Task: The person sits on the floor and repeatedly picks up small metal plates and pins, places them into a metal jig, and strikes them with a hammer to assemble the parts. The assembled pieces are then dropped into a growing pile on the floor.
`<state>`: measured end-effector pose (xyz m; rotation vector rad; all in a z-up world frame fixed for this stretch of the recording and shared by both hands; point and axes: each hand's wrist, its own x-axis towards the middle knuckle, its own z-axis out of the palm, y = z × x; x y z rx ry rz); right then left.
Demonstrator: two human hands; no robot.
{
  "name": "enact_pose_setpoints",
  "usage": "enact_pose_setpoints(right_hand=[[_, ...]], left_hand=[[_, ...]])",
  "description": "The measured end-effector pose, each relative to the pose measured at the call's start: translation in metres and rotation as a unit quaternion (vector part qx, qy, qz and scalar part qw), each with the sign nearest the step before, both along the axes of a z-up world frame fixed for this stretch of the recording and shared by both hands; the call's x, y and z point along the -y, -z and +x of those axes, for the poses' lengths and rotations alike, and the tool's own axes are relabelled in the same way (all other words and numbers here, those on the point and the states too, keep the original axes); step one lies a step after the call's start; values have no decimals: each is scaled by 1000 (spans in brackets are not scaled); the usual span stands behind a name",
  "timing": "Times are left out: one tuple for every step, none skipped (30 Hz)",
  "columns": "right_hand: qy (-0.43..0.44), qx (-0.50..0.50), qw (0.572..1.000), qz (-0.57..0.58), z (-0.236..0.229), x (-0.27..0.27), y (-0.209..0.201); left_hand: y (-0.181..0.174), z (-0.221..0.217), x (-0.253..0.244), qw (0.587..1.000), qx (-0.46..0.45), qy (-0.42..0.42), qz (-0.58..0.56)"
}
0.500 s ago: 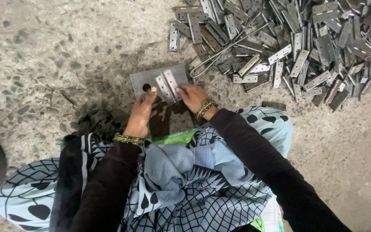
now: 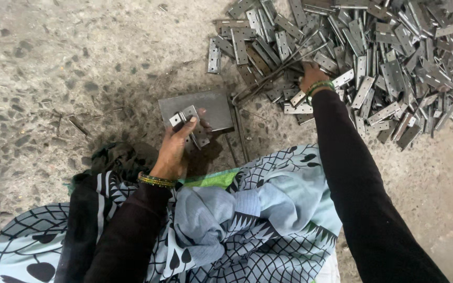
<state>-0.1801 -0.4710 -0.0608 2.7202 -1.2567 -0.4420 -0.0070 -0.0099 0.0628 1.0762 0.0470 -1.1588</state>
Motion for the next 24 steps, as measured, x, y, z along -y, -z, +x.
enact_pose_setpoints(right_hand=[[4,-6,1000,9,1,5,6],[11,-18,1000,21,0,5,12],[20,-27,999,37,2,5,17],[35,-41,997,61,-4,-1,22],[52,-54,993,87,-9,-10,26],[66,-57,991,102,-5,-15,25],[90,-64,987,114,1,-21,22],[72,-18,993,96,7,-36,20],[54,27,995,77,13,-52,14],[-19,87,993,78,21,-72,8],[-92,147,982,79,30,-90,-2],[-26,195,964,176,40,-107,-15],[39,241,931,271,54,-130,-26],[71,294,895,327,58,-153,-39],[102,346,852,379,58,-176,-52],[8,397,840,369,57,-196,-65],[-87,443,819,355,55,-215,-74],[-156,487,810,288,49,-235,-78],[-225,524,791,221,44,-251,-78],[-206,522,791,244,40,-266,-72],[-187,519,790,268,39,-276,-62],[-129,468,824,291,49,-284,-47],[-69,414,852,313,53,-286,-33],[-63,351,882,307,51,-286,-20]], left_hand=[[1,2,2,1000,-21,-9,2],[4,2,4,999,-45,-15,6],[8,2,4,997,-69,-21,10],[12,1,3,996,-83,-23,14],[15,1,1,995,-96,-25,19],[18,3,4,994,-106,-28,17],[20,1,6,996,-87,-26,16],[21,1,5,997,-64,-31,16],[21,2,4,998,-42,-35,16],[23,2,3,998,-34,-47,11],[24,2,2,998,-26,-60,6],[25,3,4,998,-18,-68,-2],[26,3,2,997,-23,-68,4],[27,2,2,997,-29,-64,9],[29,1,3,997,-35,-61,14],[31,3,3,997,-37,-66,9],[32,4,4,997,-39,-71,5],[35,3,1,996,-43,-77,4],[37,3,0,995,-47,-84,2],[39,3,-1,995,-51,-87,0],[40,2,-1,994,-55,-89,-2],[40,3,0,995,-49,-89,-1],[39,4,2,995,-43,-89,-1],[39,3,1,995,-38,-89,2]])
